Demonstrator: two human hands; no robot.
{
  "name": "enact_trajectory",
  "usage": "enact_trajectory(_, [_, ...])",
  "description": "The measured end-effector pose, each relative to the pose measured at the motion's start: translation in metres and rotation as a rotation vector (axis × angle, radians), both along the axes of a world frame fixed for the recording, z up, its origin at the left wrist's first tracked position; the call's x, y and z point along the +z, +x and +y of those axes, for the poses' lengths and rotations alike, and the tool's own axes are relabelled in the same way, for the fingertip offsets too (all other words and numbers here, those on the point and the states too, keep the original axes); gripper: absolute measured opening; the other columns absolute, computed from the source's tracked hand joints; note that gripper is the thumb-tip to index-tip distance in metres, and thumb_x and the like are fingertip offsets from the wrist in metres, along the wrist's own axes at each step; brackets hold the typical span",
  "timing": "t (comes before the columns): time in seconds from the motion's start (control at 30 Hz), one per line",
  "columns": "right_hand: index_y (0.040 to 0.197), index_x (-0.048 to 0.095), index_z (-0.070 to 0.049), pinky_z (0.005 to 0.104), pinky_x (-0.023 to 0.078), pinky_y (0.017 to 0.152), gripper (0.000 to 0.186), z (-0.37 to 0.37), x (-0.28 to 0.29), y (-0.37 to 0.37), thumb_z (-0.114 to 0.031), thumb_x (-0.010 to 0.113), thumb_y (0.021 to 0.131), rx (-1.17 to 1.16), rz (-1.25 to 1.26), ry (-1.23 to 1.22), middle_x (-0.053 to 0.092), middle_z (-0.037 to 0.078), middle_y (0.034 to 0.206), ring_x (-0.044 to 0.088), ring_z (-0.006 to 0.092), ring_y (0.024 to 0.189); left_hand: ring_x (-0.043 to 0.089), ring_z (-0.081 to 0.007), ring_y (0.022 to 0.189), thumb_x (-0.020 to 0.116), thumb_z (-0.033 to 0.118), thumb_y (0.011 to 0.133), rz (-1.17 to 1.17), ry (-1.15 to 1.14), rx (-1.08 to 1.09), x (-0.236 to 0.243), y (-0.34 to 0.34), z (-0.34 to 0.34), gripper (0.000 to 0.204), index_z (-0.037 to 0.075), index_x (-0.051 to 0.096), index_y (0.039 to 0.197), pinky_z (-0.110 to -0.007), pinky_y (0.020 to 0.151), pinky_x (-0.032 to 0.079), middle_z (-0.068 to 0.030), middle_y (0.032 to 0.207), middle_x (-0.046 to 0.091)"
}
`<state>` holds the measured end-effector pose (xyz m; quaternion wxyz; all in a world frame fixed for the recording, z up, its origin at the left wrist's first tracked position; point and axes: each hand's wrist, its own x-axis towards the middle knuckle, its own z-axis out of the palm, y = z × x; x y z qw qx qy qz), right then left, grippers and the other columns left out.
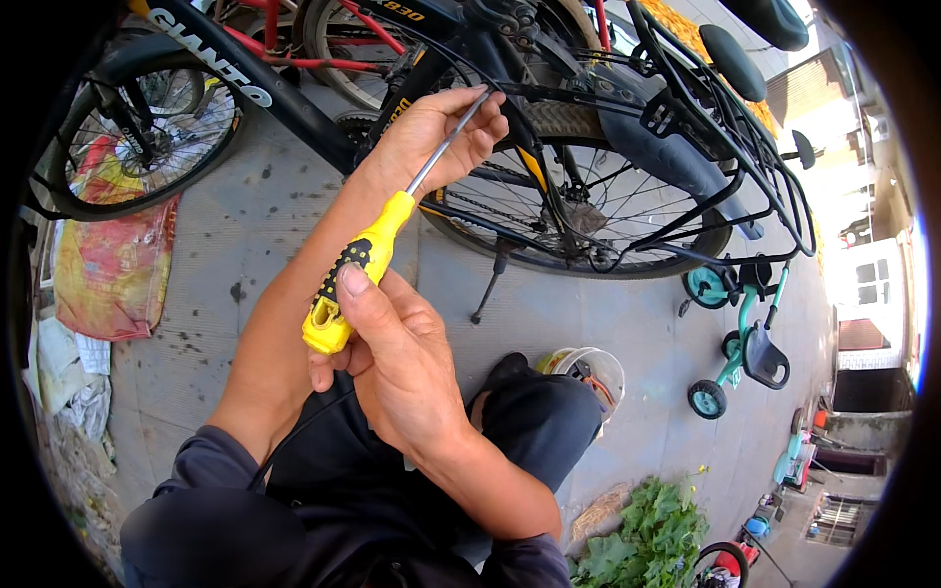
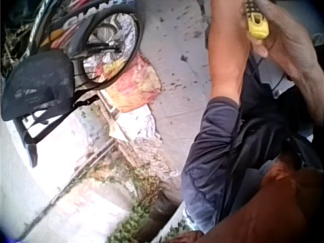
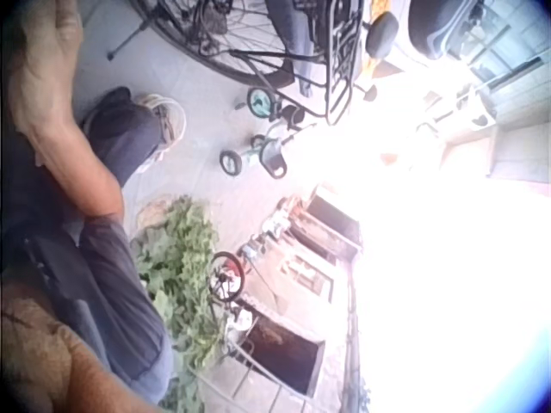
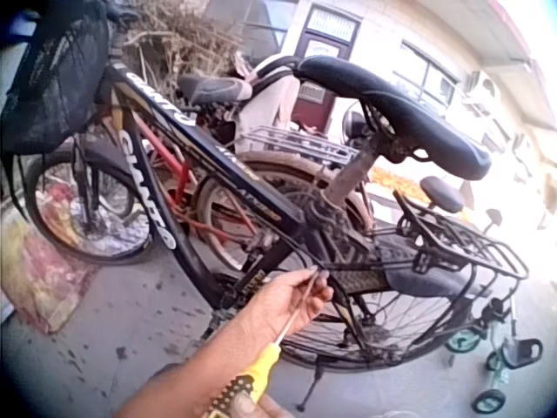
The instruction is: The person uses a yellow screwdriver to tighten a screw on the rear derailleur of a bicycle. The person holds the derailleur with one hand while turning the screwdriver with the other to secure the component.
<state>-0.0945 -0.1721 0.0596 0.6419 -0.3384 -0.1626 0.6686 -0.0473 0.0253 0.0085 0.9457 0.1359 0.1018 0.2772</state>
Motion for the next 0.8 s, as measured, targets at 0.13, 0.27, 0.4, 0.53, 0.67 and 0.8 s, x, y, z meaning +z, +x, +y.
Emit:
enact_trajectory(0.13, [0.109,0.050,0.002,0.0322,0.046,0.054,0.046,0.0007,-0.0050,0.0000,-0.040,0.045,0.093,0.022,0.093,0.063,0.059,0.014,0.093,0.055,0.0233,0.062,0.060,-0.0202,0.078,0.058,0.015,0.087,-0.033,0.007,-0.023,-0.0020,-0.0001,0.0004,0.021,-0.005,0.060,0.091,-0.021,0.055,0.049,-0.0091,0.080,0.062])
enact_trajectory(0.27, [0.115,0.046,0.003,0.0336,0.046,0.055,0.049,0.0021,-0.0051,-0.0015,-0.041,0.041,0.094,0.032,0.171,0.117,0.059,0.015,0.096,0.055,0.0247,0.065,0.060,-0.0200,0.078,0.059,0.013,0.086,-0.026,0.009,-0.008,-0.0018,0.0014,0.0011,0.020,-0.006,0.060,0.091,-0.021,0.055,0.048,-0.0093,0.079,0.062])
enact_trajectory(0.4, [0.113,0.047,0.003,0.0334,0.048,0.054,0.048,0.0022,0.0007,-0.0015,-0.040,0.040,0.095,0.016,0.090,0.037,0.059,0.016,0.095,0.057,0.0238,0.065,0.060,-0.0200,0.078,0.059,0.012,0.086,-0.016,0.008,-0.002,-0.0032,0.0017,0.0023,0.019,-0.006,0.060,0.092,-0.021,0.055,0.048,-0.0089,0.078,0.062])
enact_trajectory(0.53, [0.106,0.050,0.003,0.0308,0.049,0.049,0.045,0.0019,0.0002,0.0002,-0.040,0.041,0.095,0.009,-0.090,-0.074,0.060,0.015,0.088,0.058,0.0205,0.061,0.061,-0.0204,0.077,0.059,0.012,0.086,-0.001,0.015,0.002,-0.0011,0.0005,0.0017,0.019,-0.006,0.059,0.092,-0.021,0.055,0.049,-0.0087,0.077,0.062])
enact_trajectory(0.67, [0.102,0.052,0.002,0.0285,0.046,0.045,0.043,0.0014,0.0003,0.0042,-0.040,0.043,0.094,0.019,-0.089,-0.072,0.060,0.015,0.084,0.057,0.0188,0.057,0.061,-0.0208,0.077,0.059,0.012,0.086,-0.013,0.008,-0.004,-0.0012,0.0009,0.0010,0.019,-0.006,0.059,0.092,-0.022,0.055,0.049,-0.0088,0.077,0.062])
enact_trajectory(0.8, [0.105,0.050,0.002,0.0288,0.043,0.044,0.045,0.0014,-0.0032,0.0040,-0.041,0.041,0.095,0.038,0.003,-0.037,0.059,0.015,0.086,0.056,0.0205,0.057,0.061,-0.0207,0.077,0.060,0.012,0.085,-0.013,0.013,0.012,-0.0013,-0.0002,0.0001,0.020,-0.007,0.059,0.093,-0.022,0.055,0.049,-0.0092,0.077,0.062])
